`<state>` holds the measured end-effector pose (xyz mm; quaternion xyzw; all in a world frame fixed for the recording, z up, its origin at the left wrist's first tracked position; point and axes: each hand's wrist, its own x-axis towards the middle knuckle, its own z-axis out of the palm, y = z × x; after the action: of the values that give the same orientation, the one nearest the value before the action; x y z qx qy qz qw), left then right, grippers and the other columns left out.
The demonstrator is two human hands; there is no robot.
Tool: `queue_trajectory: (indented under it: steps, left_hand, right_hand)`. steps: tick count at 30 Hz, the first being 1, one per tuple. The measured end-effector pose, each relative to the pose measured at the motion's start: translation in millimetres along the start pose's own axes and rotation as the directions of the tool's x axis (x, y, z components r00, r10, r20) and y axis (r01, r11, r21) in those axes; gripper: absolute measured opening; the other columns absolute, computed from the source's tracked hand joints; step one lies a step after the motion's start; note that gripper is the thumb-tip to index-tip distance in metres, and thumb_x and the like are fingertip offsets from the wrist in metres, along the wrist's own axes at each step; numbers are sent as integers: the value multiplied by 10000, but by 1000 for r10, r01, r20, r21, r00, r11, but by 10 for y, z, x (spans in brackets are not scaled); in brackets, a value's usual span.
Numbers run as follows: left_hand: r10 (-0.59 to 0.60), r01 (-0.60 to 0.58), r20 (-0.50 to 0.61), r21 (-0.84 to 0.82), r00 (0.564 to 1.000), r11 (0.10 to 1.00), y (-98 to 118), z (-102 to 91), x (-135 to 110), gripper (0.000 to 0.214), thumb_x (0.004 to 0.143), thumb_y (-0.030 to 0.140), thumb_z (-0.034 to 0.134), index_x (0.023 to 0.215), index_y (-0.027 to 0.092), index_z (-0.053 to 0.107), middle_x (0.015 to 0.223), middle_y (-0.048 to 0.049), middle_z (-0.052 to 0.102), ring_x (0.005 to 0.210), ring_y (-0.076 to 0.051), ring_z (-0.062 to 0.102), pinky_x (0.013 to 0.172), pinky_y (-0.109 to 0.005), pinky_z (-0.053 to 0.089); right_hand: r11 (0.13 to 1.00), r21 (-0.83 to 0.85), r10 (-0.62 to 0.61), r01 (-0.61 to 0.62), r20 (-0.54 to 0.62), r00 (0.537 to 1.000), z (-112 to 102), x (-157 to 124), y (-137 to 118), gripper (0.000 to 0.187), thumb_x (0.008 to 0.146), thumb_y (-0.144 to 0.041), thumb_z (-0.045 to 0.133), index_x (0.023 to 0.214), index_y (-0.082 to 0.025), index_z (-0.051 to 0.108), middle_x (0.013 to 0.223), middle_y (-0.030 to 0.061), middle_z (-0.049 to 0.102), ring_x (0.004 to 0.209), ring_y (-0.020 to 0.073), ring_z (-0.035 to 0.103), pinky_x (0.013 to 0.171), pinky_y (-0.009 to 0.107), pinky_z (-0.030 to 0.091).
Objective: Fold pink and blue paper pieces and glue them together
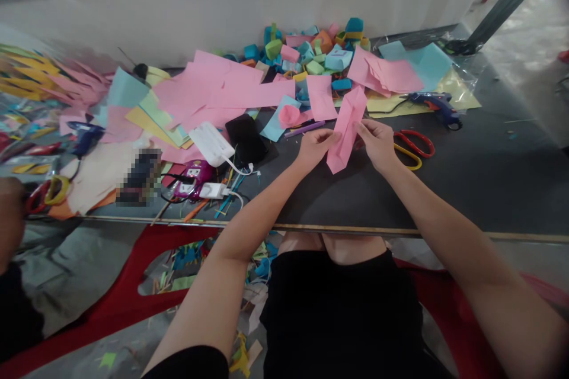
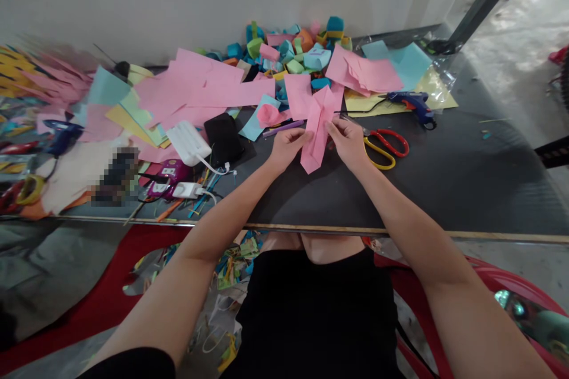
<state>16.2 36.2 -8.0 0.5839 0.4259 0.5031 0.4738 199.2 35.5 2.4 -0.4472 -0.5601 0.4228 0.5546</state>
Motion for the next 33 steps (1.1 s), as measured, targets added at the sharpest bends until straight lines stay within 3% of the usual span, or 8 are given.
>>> queue_trajectory:
  steps: [8,19,29,33]
  left_hand:
    - [111,-105,-41,127,993,986,54,-19,-37,513,863,687,725,716,196,726,621,17,591,573,-98,460,549,-262,363]
    - [125,-109,-98,155,987,982,56,-2,-54,374,895,506,766,690,196,725,599,36,560,567,-90,427,531,-257,335]
    - [121,-109,-79,140,989,984,106,-6,-68,507,828,685,737,648,215,681,599,21,527,570,-105,388,539,-284,299]
    - [119,-107,-75,148,990,983,105,-4,-71,503,835,682,728,649,216,693,597,18,552,571,-109,410,537,-282,323]
  right_hand:
    - [996,-84,-40,42,15,999,31,-70,-129,684,659,-894,756,759,-218,748,647,1,649,518,113,529,457,279,479]
    - [986,-126,-102,106,33,994,17,-88,-126,663,720,-873,731,810,-218,783,698,15,707,539,126,567,497,294,511]
    - [989,-132,-64,67,26,998,32,-94,-160,663,692,-888,733,774,-231,766,721,24,717,591,152,593,576,330,566]
    - [988,-143,-62,66,32,998,29,-100,-182,652,697,-886,731,772,-239,751,714,23,699,588,158,577,564,337,546]
